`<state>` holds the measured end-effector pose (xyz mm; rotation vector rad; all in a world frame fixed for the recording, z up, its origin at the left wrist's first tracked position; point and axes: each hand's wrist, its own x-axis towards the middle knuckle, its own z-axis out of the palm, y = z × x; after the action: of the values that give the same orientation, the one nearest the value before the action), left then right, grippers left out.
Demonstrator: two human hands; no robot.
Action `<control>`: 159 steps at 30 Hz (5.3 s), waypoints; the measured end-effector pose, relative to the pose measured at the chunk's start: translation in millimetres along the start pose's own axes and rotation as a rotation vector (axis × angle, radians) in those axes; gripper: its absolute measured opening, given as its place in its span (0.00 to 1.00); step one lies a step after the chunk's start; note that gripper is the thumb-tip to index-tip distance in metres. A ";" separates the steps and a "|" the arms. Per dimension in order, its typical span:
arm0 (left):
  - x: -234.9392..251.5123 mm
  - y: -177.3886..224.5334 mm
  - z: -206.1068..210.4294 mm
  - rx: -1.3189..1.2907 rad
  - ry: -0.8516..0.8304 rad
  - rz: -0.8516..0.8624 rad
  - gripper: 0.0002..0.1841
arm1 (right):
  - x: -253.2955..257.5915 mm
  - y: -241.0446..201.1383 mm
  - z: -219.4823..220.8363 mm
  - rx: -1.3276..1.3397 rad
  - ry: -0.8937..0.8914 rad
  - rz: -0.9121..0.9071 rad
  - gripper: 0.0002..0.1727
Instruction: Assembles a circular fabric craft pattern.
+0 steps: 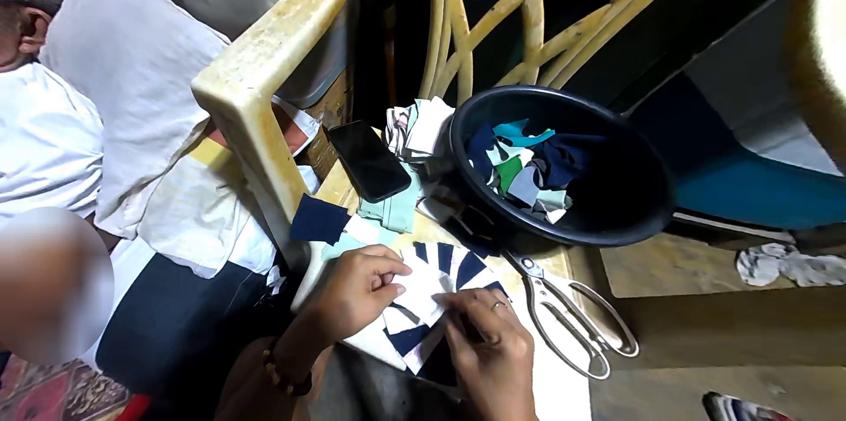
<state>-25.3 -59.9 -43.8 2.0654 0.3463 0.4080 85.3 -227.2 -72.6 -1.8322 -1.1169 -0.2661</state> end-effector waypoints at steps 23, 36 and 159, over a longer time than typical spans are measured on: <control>3.3 6.4 10.7 0.309 -0.044 -0.016 0.17 | -1.6 3.6 6.9 -0.201 -0.070 -0.089 0.11; 2.7 3.3 15.5 0.330 0.113 -0.008 0.12 | -2.8 4.8 9.4 -0.190 -0.082 -0.084 0.11; 49.1 3.0 21.7 0.507 -0.020 0.030 0.07 | -5.5 9.0 11.8 -0.194 -0.061 -0.093 0.12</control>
<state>28.5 -58.3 -44.4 2.5687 0.4401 0.3402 86.1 -222.2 -87.6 -1.9725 -1.2575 -0.3861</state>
